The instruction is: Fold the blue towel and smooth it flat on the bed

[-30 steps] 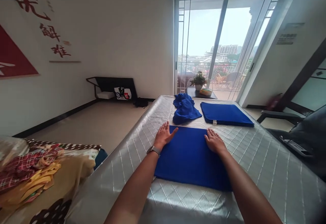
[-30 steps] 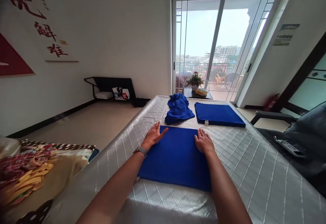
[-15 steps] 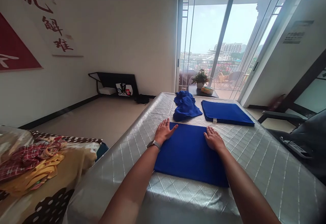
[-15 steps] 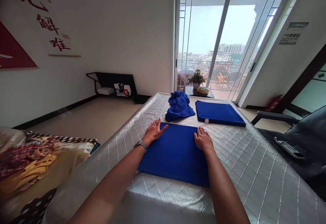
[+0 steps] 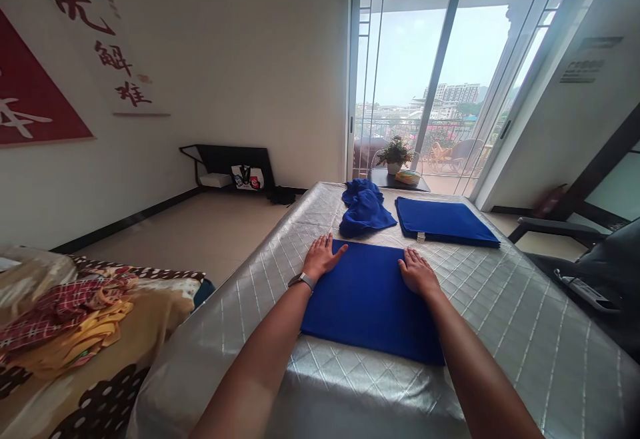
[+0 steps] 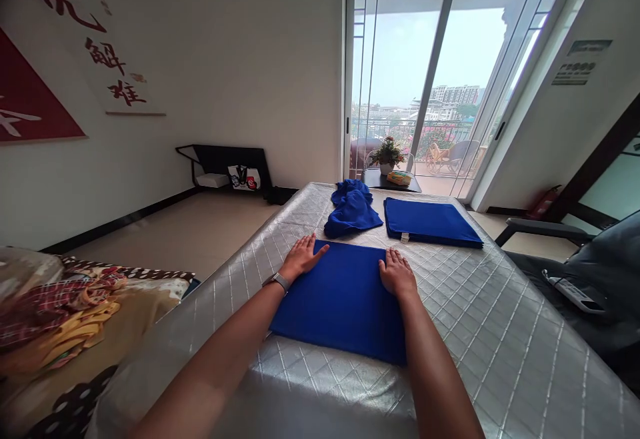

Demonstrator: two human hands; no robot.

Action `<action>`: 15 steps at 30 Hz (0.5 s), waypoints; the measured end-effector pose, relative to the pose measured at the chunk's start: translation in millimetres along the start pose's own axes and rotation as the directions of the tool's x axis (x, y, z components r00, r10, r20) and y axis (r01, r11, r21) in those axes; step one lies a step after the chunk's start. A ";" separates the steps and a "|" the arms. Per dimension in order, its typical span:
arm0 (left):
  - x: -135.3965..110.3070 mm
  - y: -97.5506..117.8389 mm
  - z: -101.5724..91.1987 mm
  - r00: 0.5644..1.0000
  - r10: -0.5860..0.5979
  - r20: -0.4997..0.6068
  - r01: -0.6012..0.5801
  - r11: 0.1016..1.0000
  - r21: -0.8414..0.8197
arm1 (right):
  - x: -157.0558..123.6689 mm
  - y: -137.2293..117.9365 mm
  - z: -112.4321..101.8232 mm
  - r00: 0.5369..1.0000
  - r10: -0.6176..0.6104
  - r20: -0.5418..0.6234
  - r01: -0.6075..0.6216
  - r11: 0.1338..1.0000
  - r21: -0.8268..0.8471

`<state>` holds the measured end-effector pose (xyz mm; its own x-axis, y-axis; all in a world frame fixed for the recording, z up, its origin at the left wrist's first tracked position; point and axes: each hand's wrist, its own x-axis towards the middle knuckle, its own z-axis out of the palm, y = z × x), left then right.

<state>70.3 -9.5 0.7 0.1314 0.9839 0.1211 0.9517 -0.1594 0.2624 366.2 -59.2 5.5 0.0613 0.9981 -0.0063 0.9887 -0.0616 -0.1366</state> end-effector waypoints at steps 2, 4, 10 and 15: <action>-0.7 1.2 -1.6 1.000 -0.009 0.005 0.009 1.000 0.026 | -0.2 -0.1 -0.1 1.000 0.003 0.006 -0.003 1.000 0.006; -2.7 5.4 -5.4 0.999 -0.004 -0.047 0.008 0.997 0.083 | -0.4 -0.2 -0.1 1.000 0.006 0.009 -0.007 1.000 0.012; -13.8 59.3 -9.7 0.948 0.237 -0.211 -0.220 0.970 0.103 | 1.2 -0.6 1.7 1.000 0.007 -0.001 -0.007 0.999 0.036; -21.2 165.2 18.8 0.911 0.374 -0.170 -0.410 0.859 -0.306 | 0.5 6.8 4.8 0.999 -0.042 -0.022 0.043 0.998 0.045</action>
<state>230.0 -55.2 23.5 0.4289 0.8233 0.3718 0.6785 -0.5653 0.4691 372.4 -59.2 -0.2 0.0230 0.9995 0.0207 0.9833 -0.0188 -0.1808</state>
